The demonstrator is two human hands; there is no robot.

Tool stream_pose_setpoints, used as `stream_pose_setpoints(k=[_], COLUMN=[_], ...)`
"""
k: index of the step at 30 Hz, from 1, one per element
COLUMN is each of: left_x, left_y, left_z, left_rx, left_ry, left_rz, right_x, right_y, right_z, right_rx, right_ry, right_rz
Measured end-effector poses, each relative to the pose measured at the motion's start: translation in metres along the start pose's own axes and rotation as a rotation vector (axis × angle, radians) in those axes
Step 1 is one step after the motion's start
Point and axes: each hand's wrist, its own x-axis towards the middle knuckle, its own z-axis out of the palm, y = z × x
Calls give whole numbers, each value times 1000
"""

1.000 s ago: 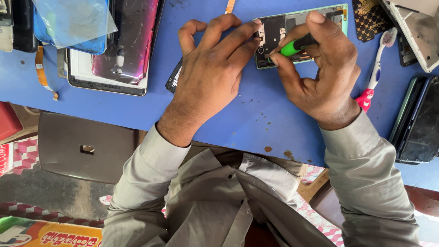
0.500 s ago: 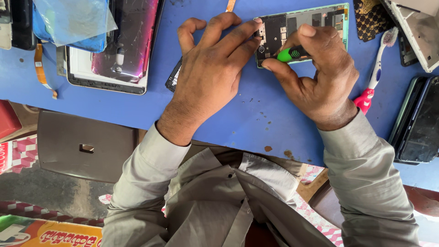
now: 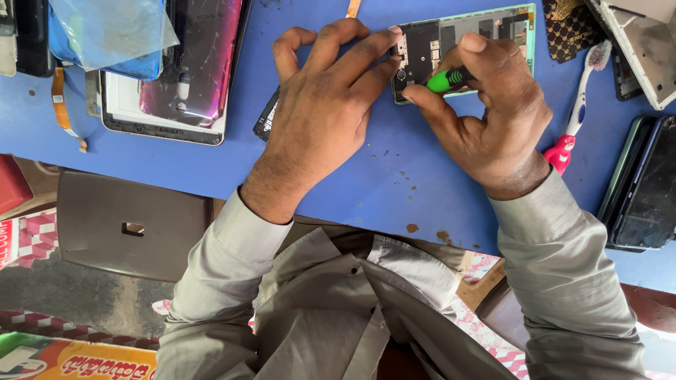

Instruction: The person uses a green-handled screwdriver to unscrew screws from an opened smartphone midframe on a blue workbench, steadying the phone with the other hand. They reposition the phone and continue removing screws, with small screws accumulating on the bench.

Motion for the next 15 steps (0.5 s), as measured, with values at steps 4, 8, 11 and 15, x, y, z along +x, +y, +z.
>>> stream_pose_setpoints(k=[4,8,11,15], left_x=[1,0,1,0], left_y=[0,0,0,-1], left_z=[0,-1,0,0], left_rx=[-8,-10,-10,-11], left_ry=[-1,-3,1,0], left_rz=[-2,-2,0,-1], right_x=[2,3,4,6], right_y=[-3,-3,-3,-5], right_z=[-1,-1,-1,-1], right_rx=[-56,-72,-81,-75], right_ry=[15,22,17,15], right_rz=[-38,-46,-48,-44])
